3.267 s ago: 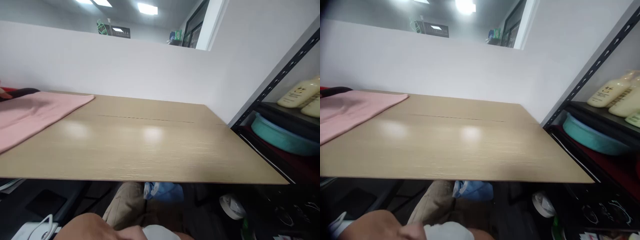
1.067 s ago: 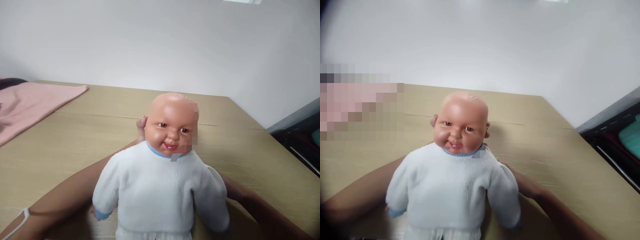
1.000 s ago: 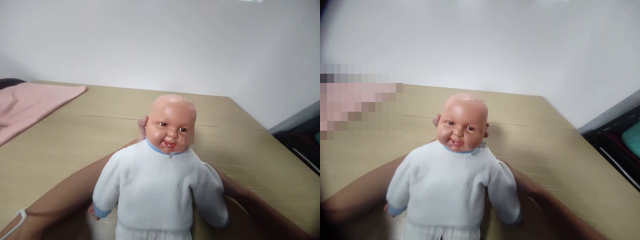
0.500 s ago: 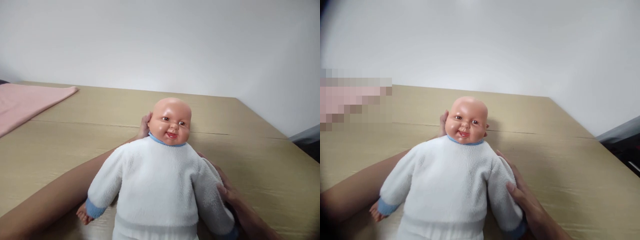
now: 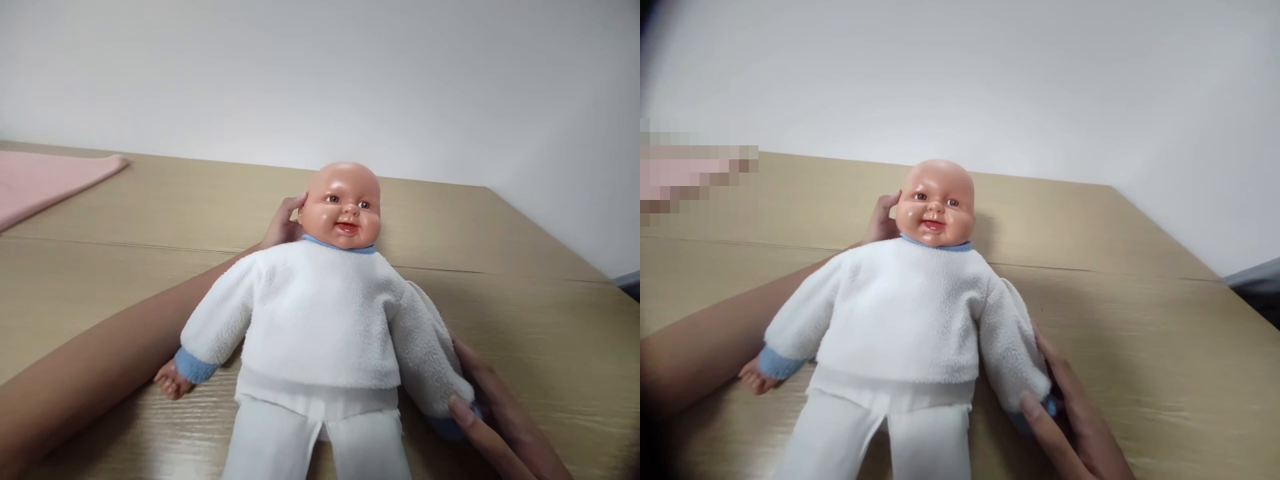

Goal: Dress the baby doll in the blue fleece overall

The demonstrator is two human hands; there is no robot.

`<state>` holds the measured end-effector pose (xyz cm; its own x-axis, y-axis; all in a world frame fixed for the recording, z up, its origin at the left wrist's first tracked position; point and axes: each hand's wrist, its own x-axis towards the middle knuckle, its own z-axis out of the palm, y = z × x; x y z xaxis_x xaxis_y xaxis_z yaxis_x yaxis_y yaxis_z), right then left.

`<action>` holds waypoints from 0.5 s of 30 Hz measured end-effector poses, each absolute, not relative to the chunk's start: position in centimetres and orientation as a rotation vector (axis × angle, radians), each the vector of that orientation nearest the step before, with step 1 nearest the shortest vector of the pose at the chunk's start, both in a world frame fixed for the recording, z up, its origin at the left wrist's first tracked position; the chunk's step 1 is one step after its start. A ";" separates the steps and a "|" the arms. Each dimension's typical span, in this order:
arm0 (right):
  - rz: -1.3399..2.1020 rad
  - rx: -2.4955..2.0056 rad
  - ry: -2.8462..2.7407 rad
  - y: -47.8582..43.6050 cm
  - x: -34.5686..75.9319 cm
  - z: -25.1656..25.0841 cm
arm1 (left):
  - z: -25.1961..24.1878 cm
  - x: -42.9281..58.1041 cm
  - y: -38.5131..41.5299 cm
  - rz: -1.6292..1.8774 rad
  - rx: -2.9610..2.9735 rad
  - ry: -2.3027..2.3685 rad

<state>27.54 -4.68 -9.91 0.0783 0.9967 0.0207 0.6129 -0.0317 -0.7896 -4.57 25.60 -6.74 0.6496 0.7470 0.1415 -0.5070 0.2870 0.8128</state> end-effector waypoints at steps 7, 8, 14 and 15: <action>0.462 -1.626 -1.898 -4.1 25.7 -8.6 | -7.0 -5.2 26.3 0.814 0.968 0.321; 0.410 -1.630 -1.924 -4.1 25.5 -8.5 | -6.9 -5.2 26.3 0.816 0.973 0.325; 0.258 -1.693 -1.990 -3.9 24.7 -8.1 | -6.7 -5.0 26.5 0.806 1.043 0.393; 0.255 -1.696 -1.993 -3.9 24.7 -8.0 | -6.7 -5.0 26.5 0.818 1.062 0.402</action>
